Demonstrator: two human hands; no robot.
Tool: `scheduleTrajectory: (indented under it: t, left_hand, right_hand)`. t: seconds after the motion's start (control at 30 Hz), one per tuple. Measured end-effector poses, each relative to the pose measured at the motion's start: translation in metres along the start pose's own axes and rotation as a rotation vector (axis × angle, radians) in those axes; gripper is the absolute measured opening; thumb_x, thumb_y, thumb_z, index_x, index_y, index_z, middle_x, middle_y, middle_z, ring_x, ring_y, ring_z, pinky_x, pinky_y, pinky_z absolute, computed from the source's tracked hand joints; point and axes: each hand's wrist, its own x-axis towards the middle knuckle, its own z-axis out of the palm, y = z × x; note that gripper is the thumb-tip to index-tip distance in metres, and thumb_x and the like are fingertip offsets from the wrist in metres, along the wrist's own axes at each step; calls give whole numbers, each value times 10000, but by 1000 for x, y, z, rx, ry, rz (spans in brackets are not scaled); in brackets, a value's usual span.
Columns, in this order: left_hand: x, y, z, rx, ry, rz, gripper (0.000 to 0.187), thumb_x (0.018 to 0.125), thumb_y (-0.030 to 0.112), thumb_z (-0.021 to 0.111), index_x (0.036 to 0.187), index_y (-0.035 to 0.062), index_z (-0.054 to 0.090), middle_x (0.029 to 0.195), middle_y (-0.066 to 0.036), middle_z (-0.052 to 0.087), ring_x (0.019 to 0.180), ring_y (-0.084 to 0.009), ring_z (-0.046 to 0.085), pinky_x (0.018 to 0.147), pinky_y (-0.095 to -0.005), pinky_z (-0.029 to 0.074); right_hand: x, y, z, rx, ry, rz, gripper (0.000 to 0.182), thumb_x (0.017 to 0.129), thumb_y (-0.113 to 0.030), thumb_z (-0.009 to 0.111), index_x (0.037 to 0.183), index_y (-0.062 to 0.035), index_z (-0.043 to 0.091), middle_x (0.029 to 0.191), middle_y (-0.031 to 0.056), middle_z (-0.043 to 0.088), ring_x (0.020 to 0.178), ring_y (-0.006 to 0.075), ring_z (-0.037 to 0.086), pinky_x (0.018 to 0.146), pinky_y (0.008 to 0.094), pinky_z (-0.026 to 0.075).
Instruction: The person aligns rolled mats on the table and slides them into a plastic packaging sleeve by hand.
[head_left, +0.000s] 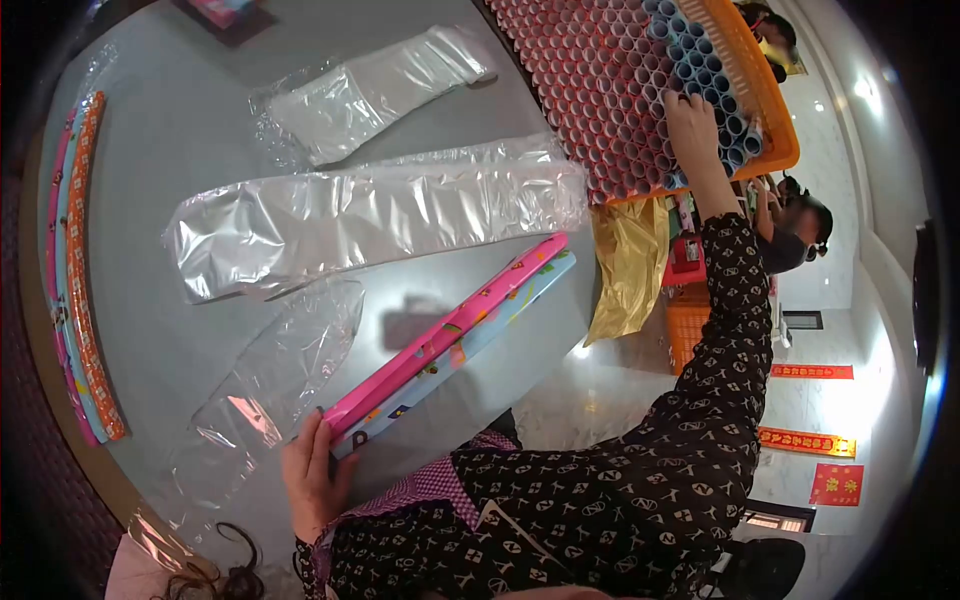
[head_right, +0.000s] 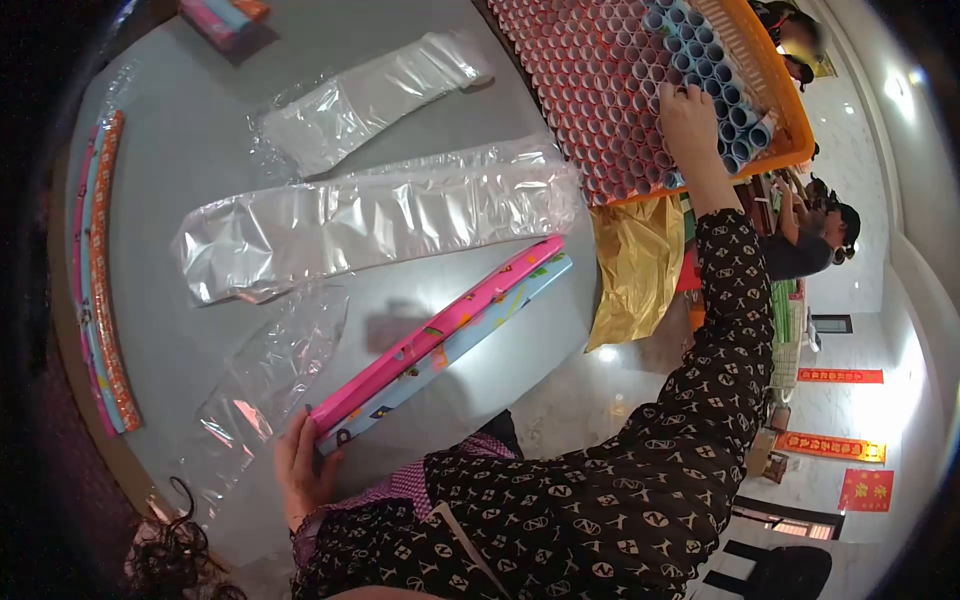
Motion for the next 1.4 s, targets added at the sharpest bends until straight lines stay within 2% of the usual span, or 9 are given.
scheduleTrajectory:
  t: [0.13, 0.2, 0.3, 0.4, 0.6, 0.63, 0.7, 1.23, 1.4]
  left_hand:
    - [-1, 0, 0, 2, 5, 6, 747, 625, 44, 823, 1314, 9, 537, 1366, -158, 538, 978, -324, 576, 822, -395, 463]
    - [-3, 2, -2, -41, -66, -92, 765, 635, 7, 801, 1345, 42, 517, 1388, -154, 513, 1168, -357, 534, 981, -418, 436]
    - [-4, -1, 0, -61, -55, -82, 769, 627, 8, 802, 1341, 40, 518, 1382, -157, 519, 1174, -360, 532, 983, -417, 437]
    - [-3, 1, -1, -38, -53, -85, 768, 621, 13, 806, 1335, 37, 524, 1372, -161, 526, 1174, -361, 535, 979, -419, 441]
    - [0, 8, -4, -31, -61, -103, 739, 633, 38, 808, 1322, 33, 540, 1365, -167, 532, 1162, -357, 545, 966, -421, 448]
    - [0, 7, -3, -30, -61, -102, 739, 633, 38, 808, 1322, 33, 540, 1365, -167, 532, 1162, -357, 545, 966, -421, 448]
    - [2, 6, -3, 24, -15, -10, 732, 637, 86, 826, 1309, 18, 544, 1358, -155, 545, 1002, -333, 586, 835, -402, 468]
    - [5, 10, -5, 22, 3, 13, 728, 644, 76, 824, 1312, 7, 544, 1351, -166, 548, 966, -333, 586, 824, -401, 474]
    - [5, 13, -6, 20, -6, -8, 736, 642, 84, 826, 1317, 10, 542, 1357, -161, 546, 971, -329, 583, 833, -398, 474]
  right_hand:
    - [2, 3, -1, 35, -64, 9, 137, 789, -91, 623, 883, -83, 523, 682, 31, 626, 835, 238, 604, 757, 344, 455]
    - [4, 4, 0, 84, -90, 23, 126, 819, -48, 596, 889, -78, 495, 685, 70, 606, 839, 252, 587, 773, 351, 457]
    - [9, 5, -4, 28, -139, -3, 122, 826, -48, 587, 893, -72, 489, 707, 83, 617, 867, 257, 599, 790, 353, 462]
    - [13, 2, -3, 39, -151, -12, 162, 797, -62, 627, 929, -62, 534, 830, 107, 667, 941, 261, 629, 848, 368, 479]
    - [23, 1, 12, 61, -284, -17, 171, 818, -80, 632, 957, -50, 538, 873, 123, 684, 980, 268, 633, 852, 370, 482]
    - [24, 0, 10, 62, -284, -16, 171, 818, -80, 632, 957, -50, 538, 873, 123, 684, 980, 268, 633, 852, 370, 482]
    - [26, -2, 8, 22, -294, -15, 161, 821, -87, 634, 943, -56, 534, 870, 126, 689, 981, 262, 636, 849, 365, 482]
    - [33, 4, 3, 161, -334, 39, 104, 832, -73, 612, 908, -71, 541, 812, 114, 679, 908, 274, 650, 807, 375, 498]
    - [33, 2, 22, 163, -230, 21, 117, 817, -47, 617, 917, -61, 558, 820, 126, 677, 895, 284, 649, 803, 379, 497]
